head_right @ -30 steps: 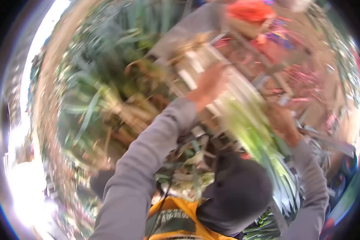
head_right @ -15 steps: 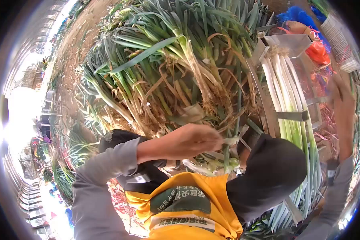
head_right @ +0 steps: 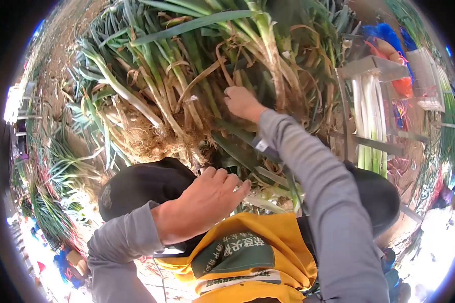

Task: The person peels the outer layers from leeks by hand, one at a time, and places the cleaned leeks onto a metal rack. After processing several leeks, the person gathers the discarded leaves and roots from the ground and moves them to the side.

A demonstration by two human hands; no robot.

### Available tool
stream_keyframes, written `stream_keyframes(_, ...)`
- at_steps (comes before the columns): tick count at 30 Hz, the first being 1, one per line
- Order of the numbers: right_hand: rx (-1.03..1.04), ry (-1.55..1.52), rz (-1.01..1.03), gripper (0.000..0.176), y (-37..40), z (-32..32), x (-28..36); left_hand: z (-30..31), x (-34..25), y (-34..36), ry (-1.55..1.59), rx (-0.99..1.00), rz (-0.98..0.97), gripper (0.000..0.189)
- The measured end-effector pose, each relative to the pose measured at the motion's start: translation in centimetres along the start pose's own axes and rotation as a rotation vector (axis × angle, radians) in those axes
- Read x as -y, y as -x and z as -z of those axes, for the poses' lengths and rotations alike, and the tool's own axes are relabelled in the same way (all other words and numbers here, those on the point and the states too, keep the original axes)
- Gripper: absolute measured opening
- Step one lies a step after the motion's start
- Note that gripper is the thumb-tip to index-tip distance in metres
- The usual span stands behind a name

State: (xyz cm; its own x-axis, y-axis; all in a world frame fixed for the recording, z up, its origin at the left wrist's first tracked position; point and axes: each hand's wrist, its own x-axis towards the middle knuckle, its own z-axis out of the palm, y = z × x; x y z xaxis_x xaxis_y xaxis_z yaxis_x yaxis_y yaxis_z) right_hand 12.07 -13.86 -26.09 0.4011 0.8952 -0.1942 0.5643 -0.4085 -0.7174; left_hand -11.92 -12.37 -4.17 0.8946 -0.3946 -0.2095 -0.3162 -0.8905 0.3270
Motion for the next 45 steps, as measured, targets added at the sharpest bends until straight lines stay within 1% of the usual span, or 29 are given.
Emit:
stream_keyframes(2,0.015,0.166,-0.296,0.028,-0.3,-5.2,0.0,0.6,0.5,1.3,0.027,0.002,0.023,0.043)
stream_keyframes(3,0.077,0.275,-0.299,0.04,-0.2,-8.2,-0.4,0.6,0.8,2.0,0.073,-0.014,0.006,0.043)
stream_keyframes(6,-0.112,0.304,-0.08,0.063,0.3,-18.6,-7.8,0.0,1.6,3.7,0.15,0.023,0.049,0.044)
stream_keyframes(7,-0.027,0.139,-0.147,0.061,1.0,-16.1,-5.7,-0.1,1.8,4.1,0.155,0.016,0.048,0.044)
stream_keyframes(9,0.145,-0.494,-0.393,0.057,3.0,-9.4,-0.8,-0.3,1.9,4.6,0.061,0.042,0.083,0.046)
stream_keyframes(11,0.202,-0.869,-0.542,0.053,4.4,-2.7,3.3,-0.2,1.9,4.6,0.058,0.016,0.053,0.047)
stream_keyframes(12,0.115,-0.905,-0.471,0.044,4.6,0.0,4.4,-0.1,1.8,4.6,0.054,0.011,0.018,0.048)
stream_keyframes(14,0.114,-1.022,-0.498,0.041,4.9,3.8,5.8,0.1,1.7,4.4,0.073,0.001,-0.009,0.048)
stream_keyframes(15,0.157,-0.902,-0.454,0.041,5.2,5.9,6.3,0.3,1.9,4.2,0.093,0.003,-0.024,0.048)
stream_keyframes(16,0.132,-0.894,-0.44,0.041,6.1,7.6,7.4,0.3,2.0,3.9,0.07,-0.009,-0.038,0.048)
stream_keyframes(18,0.246,-0.734,-0.412,0.043,8.3,10.0,9.4,-0.5,2.2,3.3,0.053,-0.045,-0.027,0.046)
stream_keyframes(20,0.275,-0.784,-0.423,0.039,10.5,11.4,9.6,-0.9,2.7,2.1,0.113,-0.028,0.009,0.042)
stream_keyframes(22,0.257,-0.767,-0.345,0.034,13.5,13.4,11.4,0.2,3.8,0.7,0.374,-0.166,0.251,0.037)
stream_keyframes(23,0.255,-0.656,-0.251,0.03,14.7,14.3,11.4,-0.6,6.1,-0.6,0.37,-0.345,0.206,0.036)
stream_keyframes(25,0.219,-0.539,-0.213,0.031,17.6,17.0,14.9,0.9,8.0,-1.8,0.908,-0.644,0.386,0.036)
stream_keyframes(26,0.2,-0.431,-0.197,0.032,19.3,18.4,17.0,2.6,7.8,-1.9,1.464,-0.735,0.614,0.038)
stream_keyframes(27,0.167,-0.412,-0.187,0.031,21.2,19.6,18.6,3.0,8.3,-2.2,1.453,-0.738,0.611,0.038)
stream_keyframes(29,0.142,-0.393,-0.18,0.03,24.9,21.6,21.3,2.5,10.1,-3.0,1.848,-0.879,0.733,0.044)
stream_keyframes(30,0.15,-0.392,-0.184,0.03,26.6,22.4,22.3,2.2,10.4,-3.6,1.843,-0.886,0.73,0.044)
stream_keyframes(32,0.159,-0.382,-0.186,0.03,29.7,23.6,23.7,2.4,9.8,-4.9,2.161,-0.913,0.518,0.043)
stream_keyframes(33,0.168,-0.378,-0.201,0.031,30.9,23.9,24.2,2.8,9.1,-5.4,2.167,-0.963,0.286,0.04)
stream_keyframes(34,0.163,-0.378,-0.202,0.031,31.8,24.1,24.6,3.5,9.2,-5.5,2.167,-0.958,0.282,0.04)
stream_keyframes(36,0.14,-0.472,-0.205,0.035,33.6,24.3,24.9,5.1,11.0,-6.4,2.16,-1.038,-0.111,0.031)
stream_keyframes(37,0.135,-0.513,-0.16,0.034,33.6,23.9,23.6,5.3,14.1,-6.5,2.197,-0.854,-0.437,0.028)
stream_keyframes(39,0.077,-0.564,-0.19,0.034,32.7,22.3,21.1,10.4,10.9,-6.1,2.011,-1.26,0.023,0.017)
stream_keyframes(40,0.035,-0.614,-0.206,0.035,31.6,21.4,19.9,12.2,9.3,-5.4,1.959,-1.331,0.054,0.014)
stream_keyframes(42,-0.09,-0.417,-0.154,0.038,28.3,18.7,16.9,12.4,13.3,-5.5,1.964,-1.376,-0.016,0.011)
stream_keyframes(43,-0.081,-0.42,-0.147,0.038,26.5,16.9,15.9,12.9,14.3,-5.4,1.955,-1.386,-0.009,0.011)
stream_keyframes(45,-0.277,-0.566,-0.003,0.04,22.9,12.7,14.2,13.2,15.9,-4.4,1.777,-1.481,0.027,0.013)
